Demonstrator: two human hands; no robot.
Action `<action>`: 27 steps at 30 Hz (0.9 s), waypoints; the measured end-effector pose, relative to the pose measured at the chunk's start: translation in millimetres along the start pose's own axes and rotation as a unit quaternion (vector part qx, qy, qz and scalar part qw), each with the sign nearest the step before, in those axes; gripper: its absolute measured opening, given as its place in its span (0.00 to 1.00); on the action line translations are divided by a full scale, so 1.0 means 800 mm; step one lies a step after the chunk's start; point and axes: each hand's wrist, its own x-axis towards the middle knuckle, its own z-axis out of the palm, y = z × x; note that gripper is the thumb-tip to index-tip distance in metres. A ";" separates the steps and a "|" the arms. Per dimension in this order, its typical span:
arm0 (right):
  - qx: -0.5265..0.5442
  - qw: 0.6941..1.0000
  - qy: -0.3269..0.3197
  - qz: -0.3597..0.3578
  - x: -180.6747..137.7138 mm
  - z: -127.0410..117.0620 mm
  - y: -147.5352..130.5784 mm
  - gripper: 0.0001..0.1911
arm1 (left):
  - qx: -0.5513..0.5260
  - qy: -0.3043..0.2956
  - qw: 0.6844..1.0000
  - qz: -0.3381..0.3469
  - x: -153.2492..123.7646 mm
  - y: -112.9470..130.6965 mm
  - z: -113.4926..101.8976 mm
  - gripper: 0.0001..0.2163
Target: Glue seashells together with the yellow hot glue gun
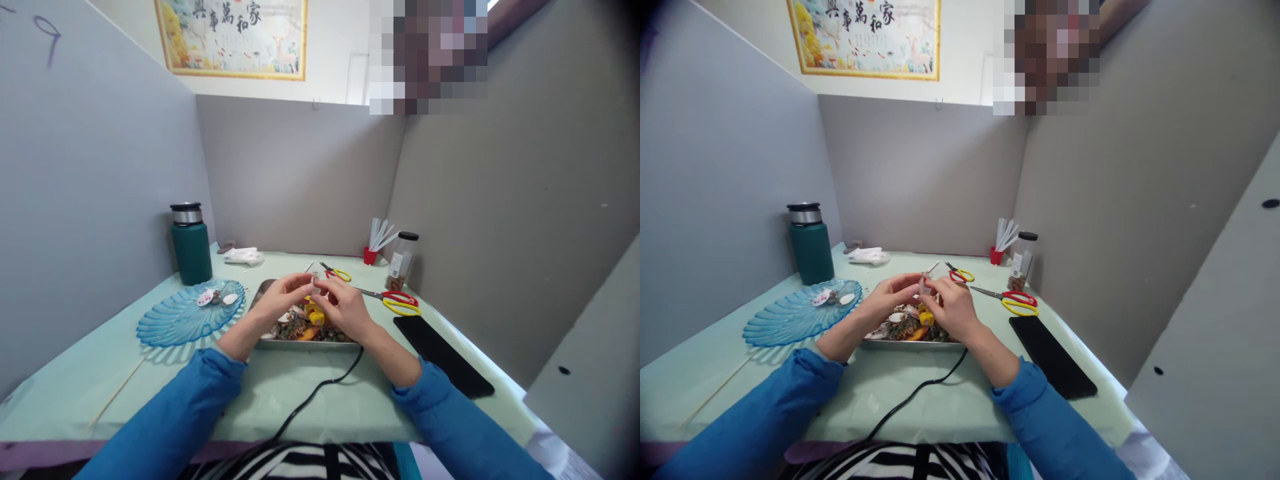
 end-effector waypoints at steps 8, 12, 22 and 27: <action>0.005 0.997 -0.026 -0.073 -0.002 0.001 -0.006 0.11 | -0.060 0.015 0.998 -0.016 0.004 -0.007 -0.003 0.18; 0.035 0.998 0.048 -0.033 -0.001 -0.001 -0.006 0.06 | -0.053 0.046 0.997 -0.014 0.004 -0.009 -0.004 0.16; 0.086 0.992 0.042 0.083 -0.002 0.004 0.000 0.08 | -0.018 0.039 0.999 -0.023 0.003 -0.003 0.004 0.17; 0.098 0.992 0.022 0.079 -0.001 0.002 -0.004 0.10 | -0.004 0.058 0.998 -0.020 0.003 -0.003 0.004 0.16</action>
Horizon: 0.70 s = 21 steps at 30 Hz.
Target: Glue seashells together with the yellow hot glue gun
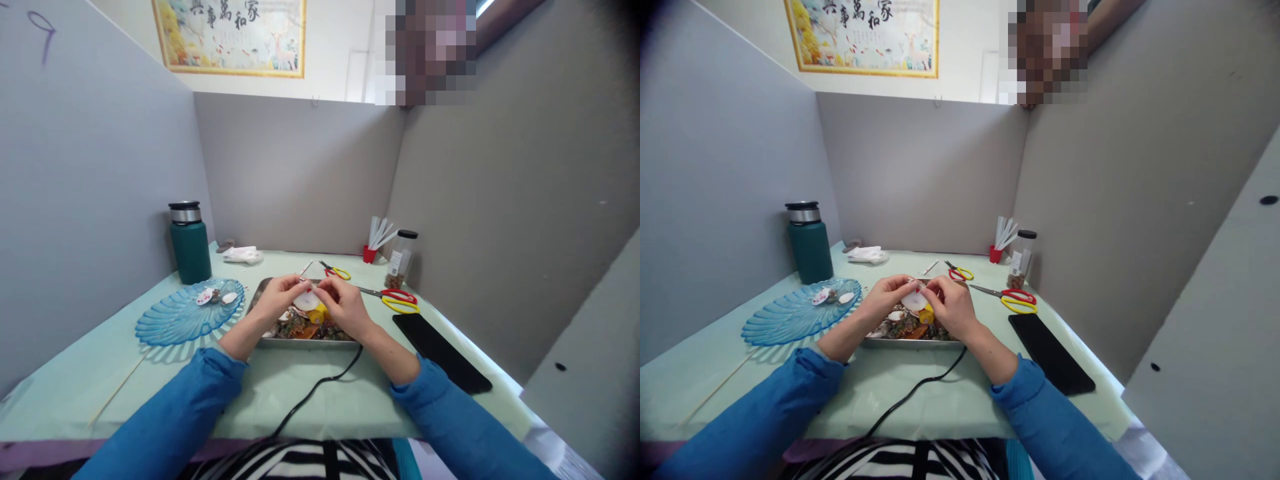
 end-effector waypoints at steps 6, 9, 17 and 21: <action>-0.004 1.000 -0.030 -0.002 0.001 -0.003 -0.001 0.13 | -0.014 -0.028 0.999 -0.005 0.000 -0.002 -0.005 0.15; 0.011 0.999 -0.042 -0.008 0.000 -0.004 -0.002 0.12 | -0.017 -0.045 0.999 -0.006 -0.001 -0.001 -0.007 0.16; 0.011 0.999 -0.028 0.010 0.001 -0.005 0.002 0.14 | -0.023 -0.037 0.999 -0.023 -0.003 0.002 -0.001 0.16; 0.007 1.000 -0.022 0.017 0.001 -0.005 0.003 0.15 | -0.032 -0.044 0.998 -0.005 -0.003 0.000 -0.001 0.17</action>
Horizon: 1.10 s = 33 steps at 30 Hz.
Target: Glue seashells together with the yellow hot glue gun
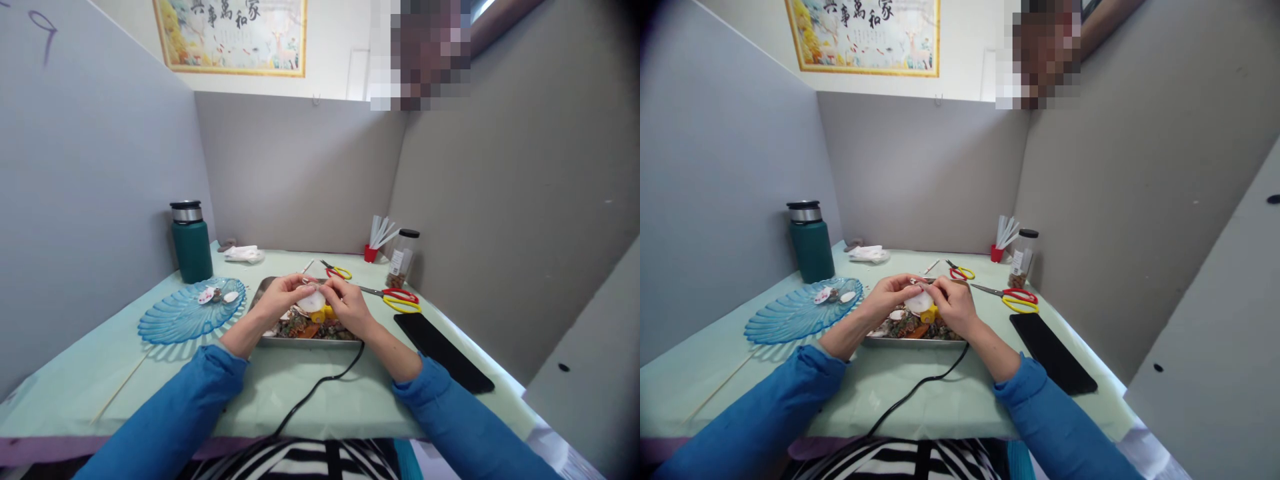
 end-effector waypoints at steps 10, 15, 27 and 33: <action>0.075 0.997 0.019 -0.027 -0.002 0.004 -0.001 0.10 | 0.006 0.045 0.999 0.010 0.002 0.003 -0.002 0.15; 0.050 0.997 0.026 -0.061 -0.001 0.003 -0.002 0.08 | 0.000 0.032 0.999 0.011 0.003 0.000 -0.002 0.14; 0.062 0.997 0.014 -0.040 -0.002 0.002 -0.005 0.08 | -0.012 0.029 0.999 0.007 0.003 -0.001 -0.004 0.15; 0.092 0.995 0.026 0.007 0.001 0.003 -0.002 0.08 | 0.006 0.017 1.000 0.019 0.002 -0.001 -0.001 0.16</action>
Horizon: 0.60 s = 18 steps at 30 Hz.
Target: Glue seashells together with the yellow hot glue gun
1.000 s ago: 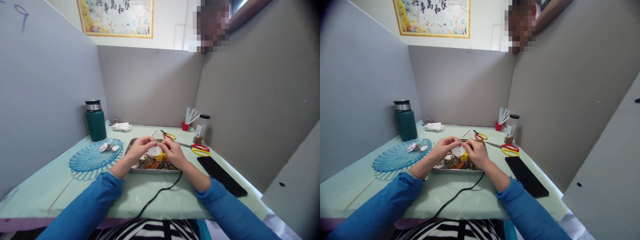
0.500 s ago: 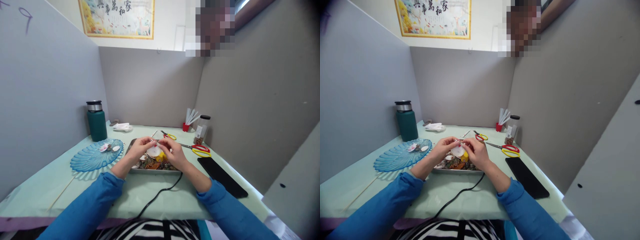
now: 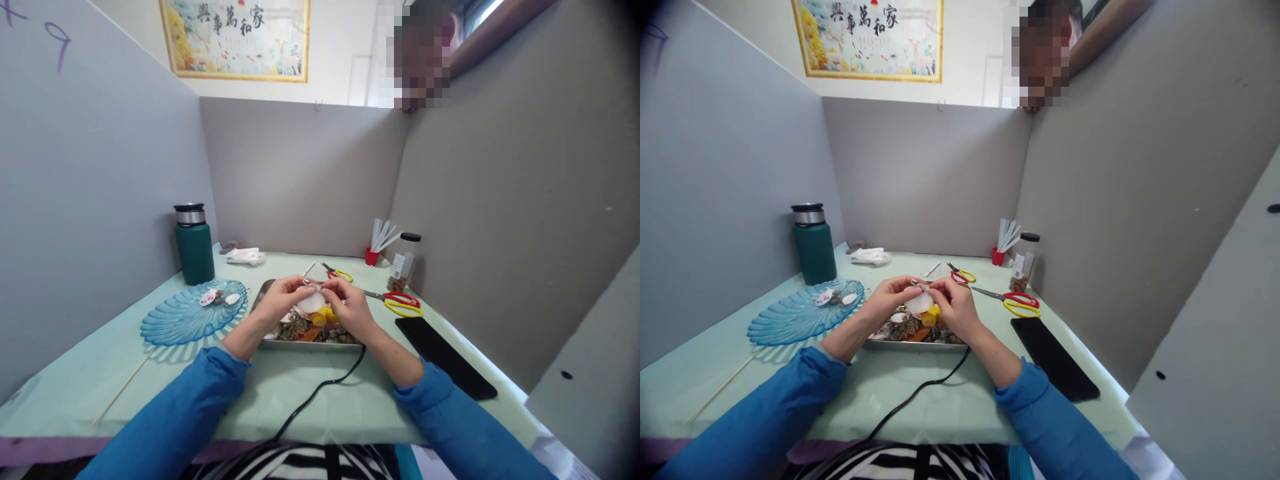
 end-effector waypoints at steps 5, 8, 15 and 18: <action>-0.010 1.000 0.001 -0.007 -0.001 0.001 0.003 0.07 | 0.004 0.011 1.000 -0.002 -0.001 -0.002 -0.001 0.15; -0.021 0.999 0.000 -0.030 -0.001 0.002 0.004 0.08 | 0.006 0.025 1.000 -0.007 0.000 -0.002 -0.001 0.15; -0.066 0.995 0.006 -0.078 -0.001 0.000 0.001 0.08 | 0.031 0.018 0.999 -0.002 0.000 -0.001 0.001 0.15; -0.076 0.993 0.004 -0.086 0.000 -0.001 -0.002 0.08 | 0.029 -0.004 1.000 0.004 0.000 -0.002 0.001 0.15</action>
